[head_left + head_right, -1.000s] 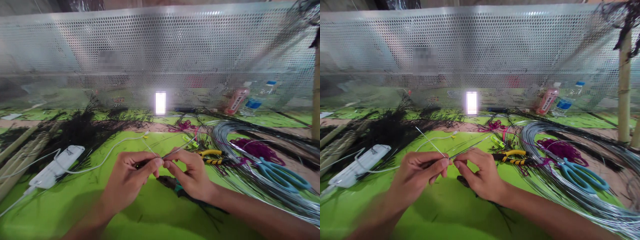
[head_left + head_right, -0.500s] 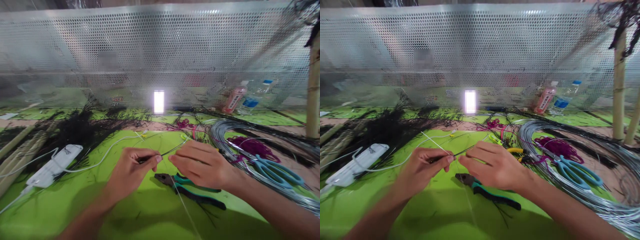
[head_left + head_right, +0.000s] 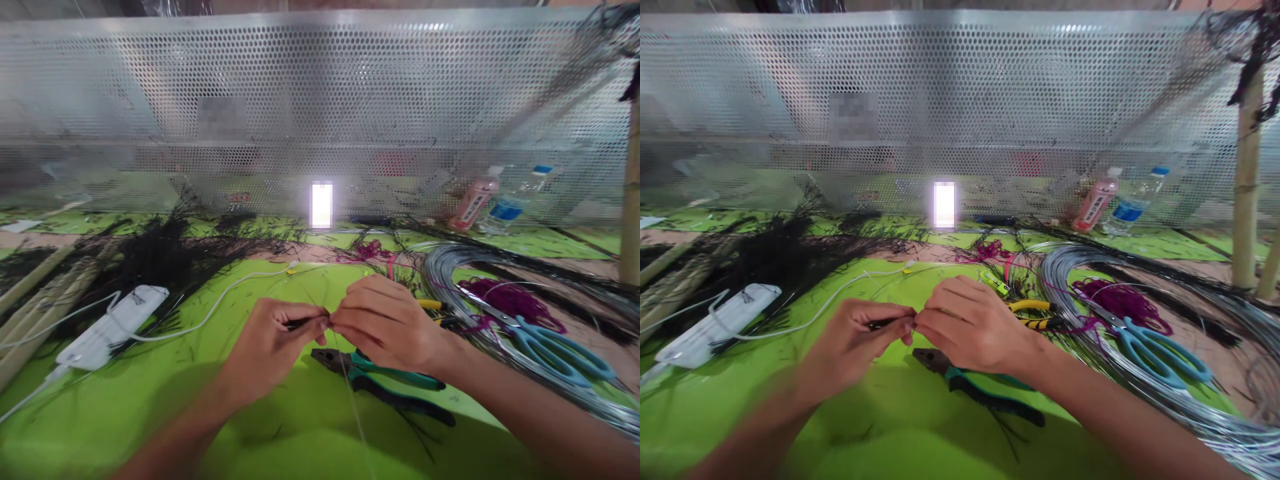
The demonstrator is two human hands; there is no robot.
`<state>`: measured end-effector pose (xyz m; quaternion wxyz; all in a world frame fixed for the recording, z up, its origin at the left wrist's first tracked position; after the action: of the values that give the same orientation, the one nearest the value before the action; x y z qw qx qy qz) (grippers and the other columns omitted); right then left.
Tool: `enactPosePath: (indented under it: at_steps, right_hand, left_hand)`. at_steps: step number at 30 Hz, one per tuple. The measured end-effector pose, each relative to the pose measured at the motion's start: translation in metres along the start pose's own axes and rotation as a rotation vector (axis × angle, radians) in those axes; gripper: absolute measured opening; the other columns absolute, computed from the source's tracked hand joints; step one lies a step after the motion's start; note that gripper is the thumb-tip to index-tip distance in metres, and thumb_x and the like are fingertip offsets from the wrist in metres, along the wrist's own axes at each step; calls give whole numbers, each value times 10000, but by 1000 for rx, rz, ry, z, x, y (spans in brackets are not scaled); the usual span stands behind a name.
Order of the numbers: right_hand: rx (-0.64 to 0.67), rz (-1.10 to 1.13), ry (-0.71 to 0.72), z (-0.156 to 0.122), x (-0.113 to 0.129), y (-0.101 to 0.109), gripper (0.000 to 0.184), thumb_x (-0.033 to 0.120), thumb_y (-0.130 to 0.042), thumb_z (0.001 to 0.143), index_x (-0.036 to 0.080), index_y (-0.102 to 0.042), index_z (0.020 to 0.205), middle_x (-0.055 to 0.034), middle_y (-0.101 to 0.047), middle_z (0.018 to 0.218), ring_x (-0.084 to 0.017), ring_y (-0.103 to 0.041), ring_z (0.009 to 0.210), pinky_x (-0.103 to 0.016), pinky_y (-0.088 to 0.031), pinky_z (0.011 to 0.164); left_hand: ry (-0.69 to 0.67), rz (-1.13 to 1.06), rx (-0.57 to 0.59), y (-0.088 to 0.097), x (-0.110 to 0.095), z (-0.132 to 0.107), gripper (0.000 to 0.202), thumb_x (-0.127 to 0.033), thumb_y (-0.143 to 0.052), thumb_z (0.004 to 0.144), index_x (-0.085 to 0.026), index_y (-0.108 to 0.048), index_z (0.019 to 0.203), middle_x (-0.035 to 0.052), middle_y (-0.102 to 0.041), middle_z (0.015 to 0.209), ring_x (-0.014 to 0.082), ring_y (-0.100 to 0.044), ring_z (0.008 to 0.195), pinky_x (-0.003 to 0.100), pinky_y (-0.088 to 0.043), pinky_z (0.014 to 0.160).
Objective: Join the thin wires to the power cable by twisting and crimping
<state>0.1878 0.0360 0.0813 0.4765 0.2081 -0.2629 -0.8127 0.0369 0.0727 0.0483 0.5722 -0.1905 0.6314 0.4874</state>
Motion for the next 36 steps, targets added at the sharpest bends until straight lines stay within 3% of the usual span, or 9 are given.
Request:
enactPosePath:
  at_steps: [8,10,12,15,18,23,30,33,36]
  right_hand:
    - [144,401,-808,-4,-23,-18,177,190,-663,890,183,-680,714,27,-695,706,-125,-611,673,-300,-439,678]
    - [143,471,-899,-7,-26,-21,191,198,-653,899,185,-683,710,30,-696,682,-118,-626,637,-266,-463,616]
    - [37,393,-794,-7,-26,-15,142,179,-652,901,171,-684,763,16,-694,691,-118,-634,633,-252,-482,586]
    - [-129,119,-295,-5,-8,-2,39,109,-692,865,131,-695,897,-46,-729,799,-155,-664,730,-297,-540,662]
    - [-124,-11,16,-12,4,-3,229,66,-748,814,85,-703,1038,-102,-764,948,-185,-696,838,-339,-588,774]
    - [-83,-122,94,-9,5,1,300,91,-805,776,82,-712,1061,-92,-775,1007,-203,-701,901,-336,-590,773]
    - [68,-240,133,1,9,6,172,108,-720,865,101,-703,1036,-54,-775,979,-197,-694,882,-362,-499,757]
    - [139,-144,6,3,3,5,78,116,-630,929,100,-695,966,-59,-756,891,-179,-674,792,-357,-462,748]
    - [267,55,-202,2,-8,-1,156,183,-549,989,129,-688,943,-36,-726,844,-152,-619,718,-341,-430,740]
  left_hand:
    - [-87,243,-66,-2,-3,1,323,-322,-581,956,-146,-732,733,-14,-648,625,90,-500,559,227,-318,547]
    - [-81,250,-70,-2,-3,2,316,-324,-583,954,-147,-740,745,-8,-662,634,98,-527,572,228,-336,562]
    - [-49,186,-50,-1,-2,1,312,-336,-586,950,-149,-734,750,-3,-665,645,102,-522,574,228,-339,551]
    - [-1,77,-20,1,0,-1,324,-353,-591,945,-153,-701,715,1,-656,652,100,-482,564,226,-329,523]
    - [2,57,-20,4,-2,-4,320,-322,-594,939,-151,-670,680,6,-668,663,100,-484,578,223,-343,535]
    - [-46,113,-34,5,-8,-3,308,-269,-592,934,-150,-655,657,4,-695,667,107,-538,601,212,-371,548]
    - [-206,247,-39,4,-18,-5,295,-274,-597,972,-156,-715,728,-16,-730,694,96,-617,606,188,-417,564]
    - [-255,317,-73,3,-22,-6,274,-271,-606,975,-163,-730,756,-25,-733,701,87,-638,603,185,-429,577]
    - [-307,378,-121,1,-24,-7,200,-247,-620,968,-177,-755,838,-28,-749,733,89,-666,628,183,-453,603]
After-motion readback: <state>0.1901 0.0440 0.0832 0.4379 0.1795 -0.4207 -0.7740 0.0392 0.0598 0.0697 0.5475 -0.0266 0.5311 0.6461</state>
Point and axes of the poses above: each hand's wrist, its own z-axis towards the middle knuckle, its own y-axis out of the back of the hand, x = y × z, the point moved 6 cm from there along z, towards the middle knuckle
